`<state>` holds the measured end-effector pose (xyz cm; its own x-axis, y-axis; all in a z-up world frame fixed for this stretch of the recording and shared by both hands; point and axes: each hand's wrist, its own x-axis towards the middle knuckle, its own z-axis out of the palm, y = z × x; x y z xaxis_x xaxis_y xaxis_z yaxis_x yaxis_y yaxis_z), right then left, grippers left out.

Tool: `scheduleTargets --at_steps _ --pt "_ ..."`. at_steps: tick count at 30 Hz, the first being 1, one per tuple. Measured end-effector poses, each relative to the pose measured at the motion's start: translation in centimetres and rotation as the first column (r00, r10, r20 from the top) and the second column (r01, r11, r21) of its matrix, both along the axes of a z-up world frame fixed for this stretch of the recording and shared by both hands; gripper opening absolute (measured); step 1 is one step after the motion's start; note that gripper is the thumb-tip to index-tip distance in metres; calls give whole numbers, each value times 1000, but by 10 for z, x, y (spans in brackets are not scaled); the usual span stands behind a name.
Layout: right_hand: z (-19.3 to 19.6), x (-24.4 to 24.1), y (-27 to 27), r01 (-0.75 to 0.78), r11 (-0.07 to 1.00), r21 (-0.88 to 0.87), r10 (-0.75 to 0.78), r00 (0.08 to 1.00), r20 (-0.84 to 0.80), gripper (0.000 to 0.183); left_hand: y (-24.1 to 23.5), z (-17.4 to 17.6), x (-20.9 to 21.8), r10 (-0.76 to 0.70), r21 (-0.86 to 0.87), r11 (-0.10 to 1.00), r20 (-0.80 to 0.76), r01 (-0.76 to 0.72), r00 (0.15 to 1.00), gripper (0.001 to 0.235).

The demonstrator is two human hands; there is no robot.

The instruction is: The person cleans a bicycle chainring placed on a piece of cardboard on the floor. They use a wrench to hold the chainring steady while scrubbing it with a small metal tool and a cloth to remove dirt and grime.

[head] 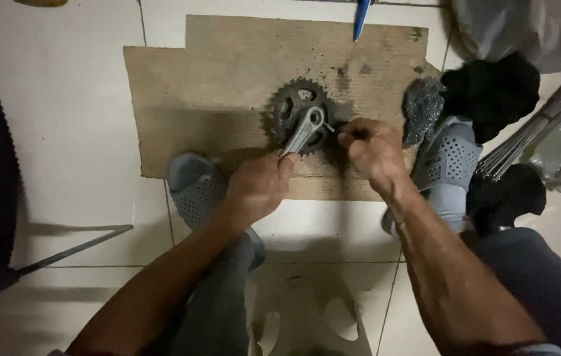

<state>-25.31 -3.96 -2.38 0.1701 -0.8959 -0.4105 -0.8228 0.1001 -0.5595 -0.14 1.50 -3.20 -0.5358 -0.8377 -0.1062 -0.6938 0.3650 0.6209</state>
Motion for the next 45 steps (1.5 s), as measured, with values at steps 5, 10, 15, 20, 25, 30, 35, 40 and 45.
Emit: scheduleTargets --at_steps 5,10,15,20,25,30,35,40,45 --pt "-11 0 23 383 911 155 -399 913 87 20 2 12 -4 77 -49 996 121 -72 990 32" --pt "6 25 51 520 853 50 -521 839 158 16 -1 12 -6 334 315 900 -49 -303 941 47" --pt "-1 44 54 523 852 -20 -512 840 180 14 -3 14 -7 150 189 971 6 -148 989 39" --pt "10 51 51 516 852 -90 -505 855 122 8 6 -2 -6 133 74 988 0 -133 991 31" --pt "13 56 46 490 857 -161 -495 869 11 8 7 0 -9 136 -71 987 -75 -141 988 27" --pt "10 75 43 685 728 -10 -680 724 120 8 18 -31 -10 47 -411 911 199 40 979 28" --pt "28 80 41 520 823 -230 -552 827 -107 5 10 -13 -16 122 -427 900 61 -85 991 21" --pt "22 76 43 250 905 -345 -358 886 -296 3 27 -52 -13 86 -260 961 -32 -91 996 19" --pt "14 84 34 706 707 -27 -707 707 -27 7 13 -23 -13 70 -442 897 68 -33 995 18"
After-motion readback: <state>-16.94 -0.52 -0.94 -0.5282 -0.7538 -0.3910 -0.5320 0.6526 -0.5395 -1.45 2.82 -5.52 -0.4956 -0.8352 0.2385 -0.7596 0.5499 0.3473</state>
